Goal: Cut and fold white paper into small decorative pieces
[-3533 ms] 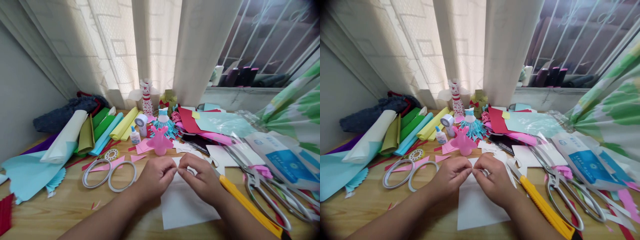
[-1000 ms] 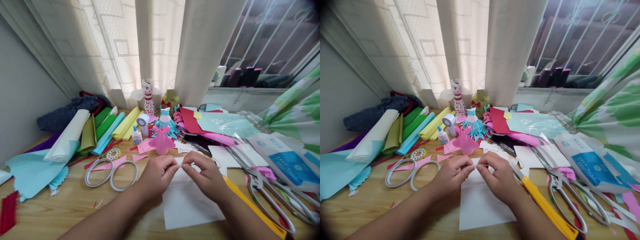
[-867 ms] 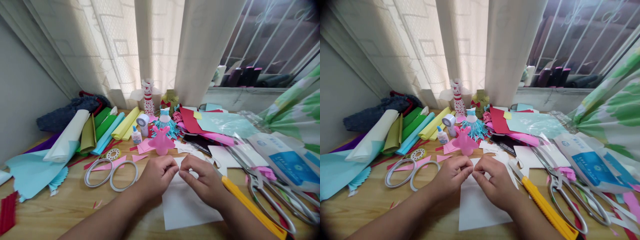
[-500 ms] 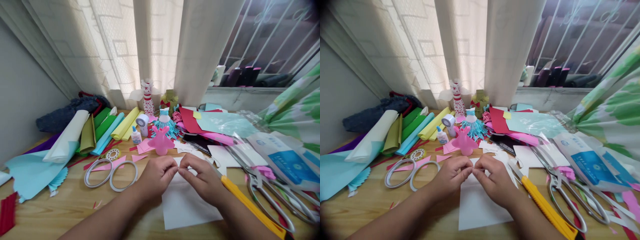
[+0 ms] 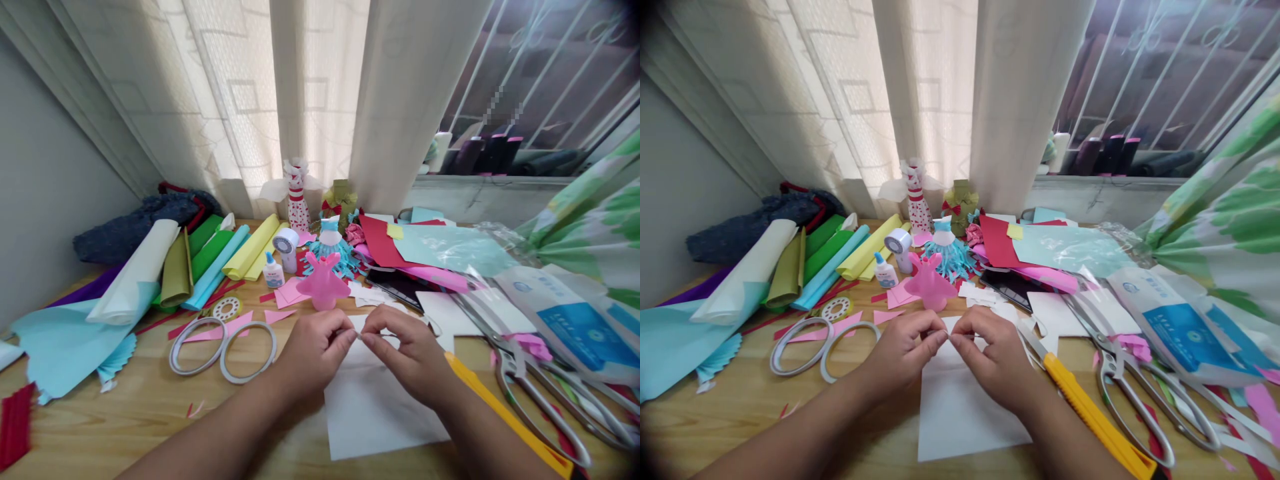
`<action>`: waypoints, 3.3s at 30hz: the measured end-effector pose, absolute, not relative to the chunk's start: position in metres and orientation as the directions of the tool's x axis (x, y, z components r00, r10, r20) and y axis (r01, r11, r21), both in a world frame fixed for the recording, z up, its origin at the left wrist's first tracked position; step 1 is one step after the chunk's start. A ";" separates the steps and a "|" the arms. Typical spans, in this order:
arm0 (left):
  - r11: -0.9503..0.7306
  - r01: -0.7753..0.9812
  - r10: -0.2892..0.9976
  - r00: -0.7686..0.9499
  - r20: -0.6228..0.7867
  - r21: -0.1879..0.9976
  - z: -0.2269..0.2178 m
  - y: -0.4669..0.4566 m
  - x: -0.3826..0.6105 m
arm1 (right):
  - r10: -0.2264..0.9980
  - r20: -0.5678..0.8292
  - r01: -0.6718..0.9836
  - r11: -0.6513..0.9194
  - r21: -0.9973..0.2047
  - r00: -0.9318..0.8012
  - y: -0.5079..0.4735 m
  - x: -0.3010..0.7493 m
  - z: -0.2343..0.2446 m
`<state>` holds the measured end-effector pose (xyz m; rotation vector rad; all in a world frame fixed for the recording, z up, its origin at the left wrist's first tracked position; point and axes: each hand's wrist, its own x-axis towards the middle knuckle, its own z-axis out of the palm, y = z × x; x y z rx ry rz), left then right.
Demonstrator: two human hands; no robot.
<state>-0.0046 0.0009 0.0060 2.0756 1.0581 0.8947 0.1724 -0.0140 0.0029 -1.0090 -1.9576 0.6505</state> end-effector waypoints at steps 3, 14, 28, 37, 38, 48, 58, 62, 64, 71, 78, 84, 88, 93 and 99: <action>-0.476 0.420 0.851 0.441 0.285 0.773 0.005 0.001 -0.004 | 0.811 0.433 0.394 0.575 -0.717 -0.394 -0.016 0.170 0.003; -0.521 0.397 0.811 0.507 0.292 0.756 0.004 0.000 -0.006 | 0.836 0.402 0.443 0.542 -0.714 -0.374 -0.015 0.169 0.003; -0.396 0.372 0.862 0.465 0.201 0.839 0.007 -0.001 -0.006 | 0.851 0.442 0.478 0.524 -0.705 -0.282 -0.011 0.174 0.001; -0.435 0.378 0.855 0.458 0.243 0.817 0.006 0.000 -0.005 | 0.823 0.443 0.423 0.564 -0.709 -0.355 -0.016 0.169 0.004; -0.438 0.378 0.853 0.461 0.244 0.816 0.006 0.000 -0.005 | 0.828 0.440 0.431 0.557 -0.710 -0.347 -0.015 0.169 0.003; -0.419 0.336 0.833 0.513 0.209 0.843 0.004 0.000 -0.006 | 0.861 0.391 0.438 0.503 -0.745 -0.325 -0.011 0.172 0.003; -0.307 0.304 0.860 0.495 0.125 0.902 0.005 0.000 -0.005 | 0.869 0.400 0.452 0.494 -0.743 -0.292 -0.011 0.172 0.004; -0.306 0.357 0.885 0.450 0.124 0.883 0.007 0.000 -0.004 | 0.875 0.402 0.494 0.484 -0.723 -0.269 -0.012 0.172 0.004; -0.309 0.392 0.901 0.412 0.135 0.867 0.008 0.001 -0.005 | 0.878 0.409 0.507 0.478 -0.718 -0.249 -0.013 0.172 0.004; -0.415 0.383 0.858 0.467 0.215 0.825 0.005 0.001 -0.005 | 0.838 0.422 0.451 0.542 -0.709 -0.345 -0.016 0.167 0.006; -0.433 0.351 0.837 0.498 0.226 0.830 0.006 0.000 -0.004 | 0.877 0.359 0.434 0.473 -0.767 -0.320 -0.015 0.171 0.006; -0.442 0.347 0.828 0.513 0.227 0.827 0.007 -0.003 -0.005 | 0.908 0.332 0.503 0.418 -0.757 -0.255 -0.011 0.171 0.004; -0.423 0.360 0.846 0.485 0.221 0.832 0.008 -0.003 -0.005 | 0.888 0.353 0.452 0.455 -0.768 -0.295 -0.012 0.171 0.005; -0.418 0.376 0.850 0.482 0.211 0.827 0.007 -0.002 -0.006 | 0.889 0.362 0.438 0.453 -0.777 -0.279 -0.014 0.171 0.004; -0.378 0.384 0.855 0.493 0.159 0.843 0.004 0.000 -0.005 | 0.905 0.337 0.486 0.425 -0.764 -0.260 -0.013 0.171 0.002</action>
